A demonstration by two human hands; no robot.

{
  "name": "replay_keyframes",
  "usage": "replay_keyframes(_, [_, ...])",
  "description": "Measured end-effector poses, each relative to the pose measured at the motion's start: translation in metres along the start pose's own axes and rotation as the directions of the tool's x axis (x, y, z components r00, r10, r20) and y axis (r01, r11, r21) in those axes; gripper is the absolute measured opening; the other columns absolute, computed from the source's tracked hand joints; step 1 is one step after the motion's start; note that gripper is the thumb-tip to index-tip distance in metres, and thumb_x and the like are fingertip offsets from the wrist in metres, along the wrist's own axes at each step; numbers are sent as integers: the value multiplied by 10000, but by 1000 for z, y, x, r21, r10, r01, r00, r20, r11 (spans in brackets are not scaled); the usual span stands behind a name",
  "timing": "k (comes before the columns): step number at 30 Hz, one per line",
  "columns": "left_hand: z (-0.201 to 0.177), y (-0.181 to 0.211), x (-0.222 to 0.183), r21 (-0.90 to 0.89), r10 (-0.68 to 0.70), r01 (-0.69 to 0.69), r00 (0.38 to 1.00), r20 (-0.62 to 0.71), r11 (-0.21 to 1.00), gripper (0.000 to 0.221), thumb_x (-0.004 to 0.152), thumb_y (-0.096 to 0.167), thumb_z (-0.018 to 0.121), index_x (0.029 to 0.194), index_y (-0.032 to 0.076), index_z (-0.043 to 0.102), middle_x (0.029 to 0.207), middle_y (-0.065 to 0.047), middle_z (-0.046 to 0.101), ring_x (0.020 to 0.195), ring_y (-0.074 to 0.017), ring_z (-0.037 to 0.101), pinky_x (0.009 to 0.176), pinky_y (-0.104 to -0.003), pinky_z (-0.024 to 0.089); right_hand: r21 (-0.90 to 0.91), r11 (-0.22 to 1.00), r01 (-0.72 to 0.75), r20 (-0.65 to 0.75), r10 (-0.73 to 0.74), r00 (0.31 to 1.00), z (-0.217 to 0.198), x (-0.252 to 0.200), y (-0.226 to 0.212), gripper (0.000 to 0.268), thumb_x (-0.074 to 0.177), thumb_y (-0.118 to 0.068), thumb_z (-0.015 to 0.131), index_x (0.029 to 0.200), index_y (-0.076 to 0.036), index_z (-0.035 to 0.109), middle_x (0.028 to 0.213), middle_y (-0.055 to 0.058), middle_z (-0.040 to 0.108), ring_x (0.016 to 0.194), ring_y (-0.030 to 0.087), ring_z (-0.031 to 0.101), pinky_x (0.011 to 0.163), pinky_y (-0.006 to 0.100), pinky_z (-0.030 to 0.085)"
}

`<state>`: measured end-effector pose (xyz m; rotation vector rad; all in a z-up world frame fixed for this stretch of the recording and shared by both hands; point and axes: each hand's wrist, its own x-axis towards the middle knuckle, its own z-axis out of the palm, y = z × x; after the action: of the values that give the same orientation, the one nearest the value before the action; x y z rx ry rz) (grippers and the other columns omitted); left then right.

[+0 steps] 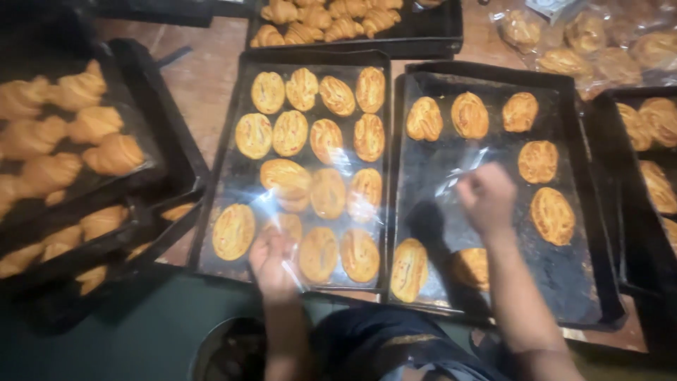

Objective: Packing individual pastries from baking trays into plastic bags.

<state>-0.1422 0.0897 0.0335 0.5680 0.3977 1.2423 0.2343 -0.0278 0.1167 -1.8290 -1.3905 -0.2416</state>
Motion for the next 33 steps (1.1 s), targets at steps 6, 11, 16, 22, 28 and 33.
replay_keyframes(6, [-22, -7, -16, 61, 133, -129, 989, -64, 990, 73, 1018, 7, 605, 948, 4, 626, 873, -61, 655, 693, -126, 613, 590, -256, 495, 41, 996, 84, -77, -80, 994, 41, 10, 25, 151, 828, -31, 719, 963, -27, 651, 970, 146, 643, 872, 312, 647, 769, 397, 533])
replay_keyframes(11, [30, -69, -31, 328, -121, 101, 992, 41, 939, 116, 854, -73, 650, 825, 38, 633, 821, -53, 680, 605, -97, 581, 494, -248, 456, 59, 998, 39, 427, -60, 902, 89, -23, 39, 329, 789, -198, 821, 1056, -26, 736, 1073, 192, 713, 983, 384, 653, 816, 452, 533])
replay_keyframes(16, [57, -142, -35, 509, -257, 184, 963, 77, 841, 448, 859, -41, 796, 581, 70, 462, 597, 14, 564, 544, -42, 496, 473, -221, 407, 519, 641, -565, 655, 127, 745, 46, -75, 19, 221, 898, -239, 703, 1018, -62, 763, 1010, 111, 752, 993, 246, 690, 900, 330, 545])
replay_keyframes(22, [77, -184, -28, 583, -317, 66, 885, 340, 810, 403, 914, 47, 757, 659, 97, 449, 662, 71, 452, 629, -3, 406, 523, -214, 326, 498, 834, -238, 543, -86, 835, -10, -78, -26, 176, 878, -183, 787, 928, -40, 697, 874, 53, 689, 804, 155, 659, 722, 317, 514])
replay_keyframes(28, [108, -164, -12, 250, -331, 291, 934, 136, 923, 242, 956, 155, 714, 778, 17, 624, 685, 63, 558, 599, -30, 436, 549, -228, 319, 413, 776, -477, 398, 317, 861, -50, -50, 24, 137, 867, -57, 697, 1002, -40, 682, 930, 34, 702, 863, 132, 661, 801, 288, 544])
replay_keyframes(33, [183, -163, -36, 796, -57, -251, 940, 336, 550, 280, 1015, 183, 717, 823, 17, 598, 703, -55, 581, 640, -148, 553, 577, -306, 429, 585, 810, -40, 31, 27, 999, -89, -66, 6, 106, 894, 0, 588, 973, -26, 653, 1072, 79, 691, 1038, 194, 692, 945, 305, 565])
